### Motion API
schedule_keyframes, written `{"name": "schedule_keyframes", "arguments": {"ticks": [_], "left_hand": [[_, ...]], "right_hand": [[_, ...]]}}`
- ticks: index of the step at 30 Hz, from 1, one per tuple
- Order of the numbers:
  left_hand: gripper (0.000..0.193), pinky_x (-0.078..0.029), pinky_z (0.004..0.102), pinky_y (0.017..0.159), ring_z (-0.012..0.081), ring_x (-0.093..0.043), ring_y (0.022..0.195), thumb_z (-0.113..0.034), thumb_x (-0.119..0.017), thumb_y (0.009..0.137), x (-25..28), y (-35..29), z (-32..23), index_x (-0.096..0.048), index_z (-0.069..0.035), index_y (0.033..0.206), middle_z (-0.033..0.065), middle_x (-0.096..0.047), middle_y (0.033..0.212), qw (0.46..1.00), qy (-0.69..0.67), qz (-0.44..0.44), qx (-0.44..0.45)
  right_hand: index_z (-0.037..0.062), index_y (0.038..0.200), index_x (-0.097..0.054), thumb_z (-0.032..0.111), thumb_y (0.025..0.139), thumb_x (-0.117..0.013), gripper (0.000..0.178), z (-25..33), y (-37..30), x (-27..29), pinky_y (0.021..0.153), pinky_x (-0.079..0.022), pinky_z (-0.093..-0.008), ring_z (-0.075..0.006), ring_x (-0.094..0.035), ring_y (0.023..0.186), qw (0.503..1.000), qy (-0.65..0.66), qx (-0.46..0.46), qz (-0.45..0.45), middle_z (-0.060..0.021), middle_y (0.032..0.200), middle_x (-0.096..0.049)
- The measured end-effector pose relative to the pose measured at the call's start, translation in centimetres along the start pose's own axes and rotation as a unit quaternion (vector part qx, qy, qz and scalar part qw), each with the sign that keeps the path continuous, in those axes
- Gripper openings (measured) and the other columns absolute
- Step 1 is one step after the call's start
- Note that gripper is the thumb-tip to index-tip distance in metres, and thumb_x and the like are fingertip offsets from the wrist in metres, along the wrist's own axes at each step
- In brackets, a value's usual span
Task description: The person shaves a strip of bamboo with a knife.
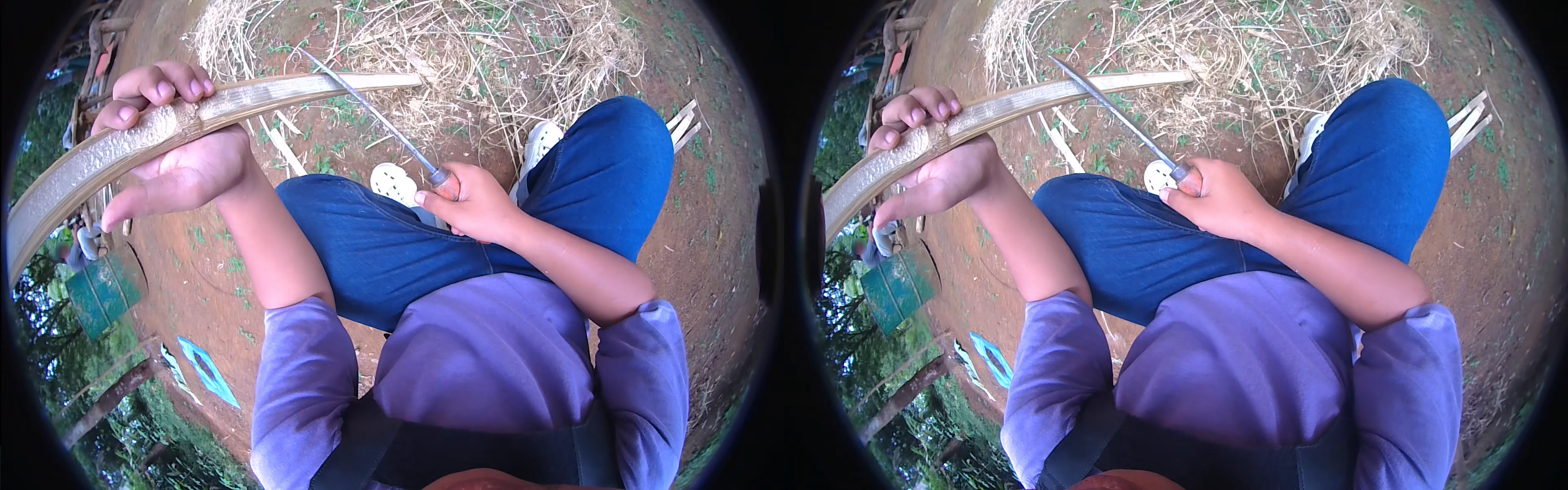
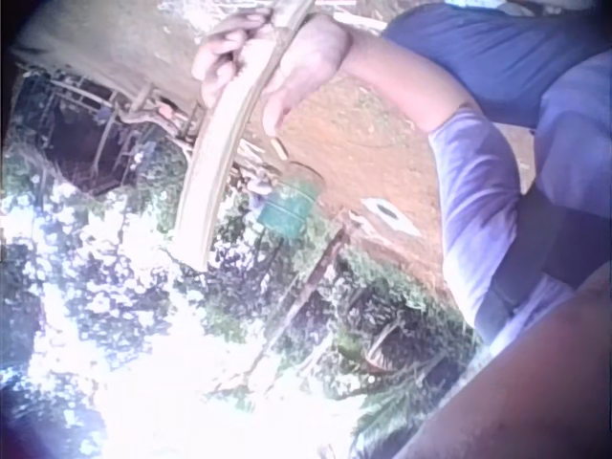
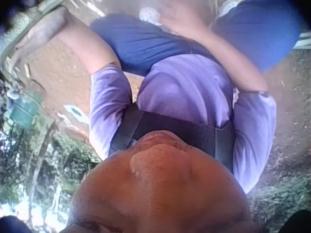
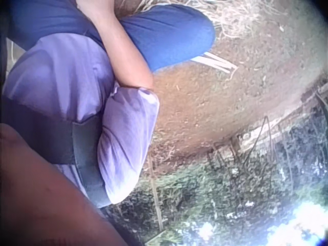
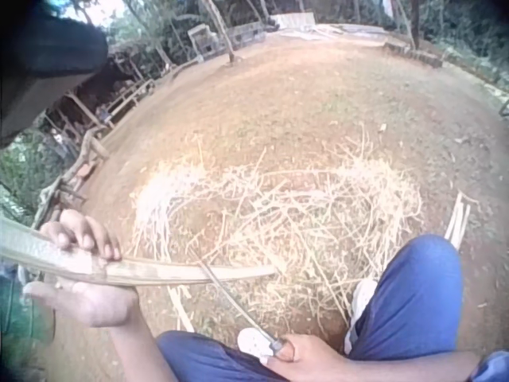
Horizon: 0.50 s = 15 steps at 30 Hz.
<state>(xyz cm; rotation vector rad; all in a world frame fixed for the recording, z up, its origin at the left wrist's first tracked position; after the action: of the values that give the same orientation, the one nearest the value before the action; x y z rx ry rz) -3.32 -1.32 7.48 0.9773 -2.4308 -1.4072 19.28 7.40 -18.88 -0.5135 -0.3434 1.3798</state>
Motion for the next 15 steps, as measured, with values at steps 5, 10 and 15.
{"name": "schedule_keyframes", "arguments": {"ticks": [5,10,15], "left_hand": [[0.072,-0.053,0.0351,0.058,0.0246,-0.058,0.063,-0.080,-0.027,0.095,1.1,0.5,-0.6,-0.050,-0.012,0.090,0.0139,-0.060,0.080,0.994,0.086,-0.072,-0.011],[0.071,-0.041,0.0269,0.049,0.0174,-0.045,0.052,-0.082,-0.026,0.094,0.9,0.4,0.0,-0.051,-0.015,0.086,0.0069,-0.047,0.062,0.996,0.075,-0.038,-0.005],[0.072,-0.034,0.0252,0.046,0.0149,-0.039,0.049,-0.083,-0.025,0.092,0.5,0.4,-0.7,-0.049,-0.016,0.084,0.0034,-0.041,0.059,0.982,0.173,-0.076,-0.027]], "right_hand": [[0.0000,0.095,-0.059,0.029,0.093,-0.074,0.033,-1.0,0.5,0.1,0.046,-0.047,-0.0271,-0.0088,-0.057,0.049,1.000,0.007,-0.010,-0.017,-0.0024,0.063,-0.058],[-0.0034,0.097,-0.062,0.032,0.089,-0.076,0.039,2.8,-0.7,0.0,0.063,-0.052,-0.0372,-0.0228,-0.065,0.062,0.987,-0.088,0.133,-0.017,-0.0118,0.068,-0.063],[-0.0033,0.095,-0.062,0.027,0.088,-0.074,0.034,2.1,0.0,-0.5,0.063,-0.052,-0.0416,-0.0302,-0.061,0.057,0.981,-0.047,0.183,-0.033,-0.0138,0.066,-0.062]]}}
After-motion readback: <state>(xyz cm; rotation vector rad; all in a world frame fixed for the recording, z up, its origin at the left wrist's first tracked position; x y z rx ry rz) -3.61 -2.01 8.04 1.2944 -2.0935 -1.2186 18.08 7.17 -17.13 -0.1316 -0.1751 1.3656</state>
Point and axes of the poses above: each hand's wrist, its own y-axis towards the middle knuckle, its own x-axis out of the back of the hand, z = x × y, the point moved 10 cm from there along y, towards the middle knuckle
